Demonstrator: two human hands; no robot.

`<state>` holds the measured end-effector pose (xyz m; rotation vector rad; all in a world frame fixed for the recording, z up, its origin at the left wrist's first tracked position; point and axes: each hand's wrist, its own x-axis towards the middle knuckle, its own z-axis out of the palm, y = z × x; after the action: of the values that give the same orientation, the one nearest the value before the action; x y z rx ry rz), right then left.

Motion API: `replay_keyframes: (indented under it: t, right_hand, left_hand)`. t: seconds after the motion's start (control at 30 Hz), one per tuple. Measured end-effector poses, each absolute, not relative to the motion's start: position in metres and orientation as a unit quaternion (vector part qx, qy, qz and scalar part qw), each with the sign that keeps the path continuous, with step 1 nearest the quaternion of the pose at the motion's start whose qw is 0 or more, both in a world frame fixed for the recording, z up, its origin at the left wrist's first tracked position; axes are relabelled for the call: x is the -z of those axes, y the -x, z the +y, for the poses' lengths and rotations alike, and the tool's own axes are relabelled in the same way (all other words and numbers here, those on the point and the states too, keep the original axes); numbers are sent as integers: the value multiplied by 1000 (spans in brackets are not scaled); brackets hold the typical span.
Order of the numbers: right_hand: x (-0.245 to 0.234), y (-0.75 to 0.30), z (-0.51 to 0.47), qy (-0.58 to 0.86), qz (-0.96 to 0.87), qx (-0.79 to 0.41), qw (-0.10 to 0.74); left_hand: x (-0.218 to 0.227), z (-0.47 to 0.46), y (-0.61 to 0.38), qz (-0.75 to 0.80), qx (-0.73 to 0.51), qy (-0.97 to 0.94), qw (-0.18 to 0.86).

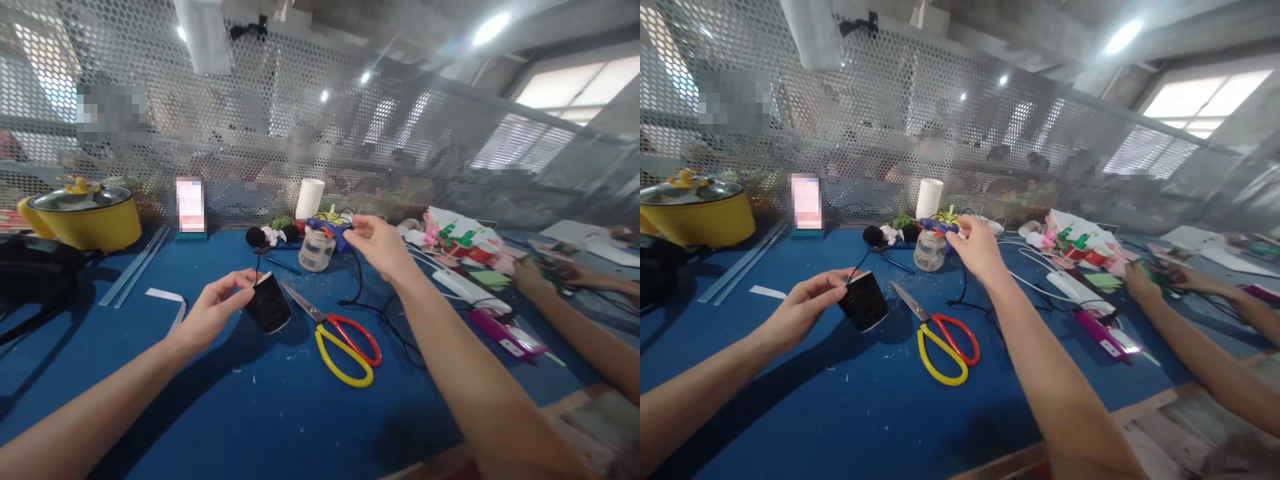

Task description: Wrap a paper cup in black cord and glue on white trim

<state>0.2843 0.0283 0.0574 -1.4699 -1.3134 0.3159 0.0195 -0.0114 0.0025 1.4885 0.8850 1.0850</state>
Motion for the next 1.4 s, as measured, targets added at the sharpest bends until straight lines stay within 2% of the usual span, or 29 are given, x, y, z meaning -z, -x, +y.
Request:
replay_keyframes:
  t: [0.13,0.27,0.37,0.6,0.8,0.87,1.03,1.17,1.4]
  right_hand:
    - [-44,-299,50,664,-500,-265,488]
    - [-40,-299,61,649,-480,-391,441]
    - [-41,-296,68,631,-466,-444,434]
    - [-35,-285,70,599,-453,-401,525]
    - [-45,-267,34,495,-510,-323,625]
    - [-47,-260,12,461,-550,-359,596]
    - [-34,-246,-40,498,-590,-433,466]
    - [-20,-236,-59,547,-622,-411,382]
    - [0,-230,-64,596,-672,-309,314]
  left_hand:
    - [0,-11,-20,384,-386,-631,553]
    - [-3,-13,-21,392,-325,-649,565]
    - [-5,-13,-20,383,-312,-672,552]
    - [-6,-10,-18,377,-299,-694,536]
    - [-2,-10,-18,373,-346,-687,518]
    - [1,-9,-18,369,-363,-698,495]
    - [5,-8,-17,366,-351,-725,466]
    - [7,-7,-17,387,-368,-700,474]
    - [9,-8,-20,415,-388,-667,481]
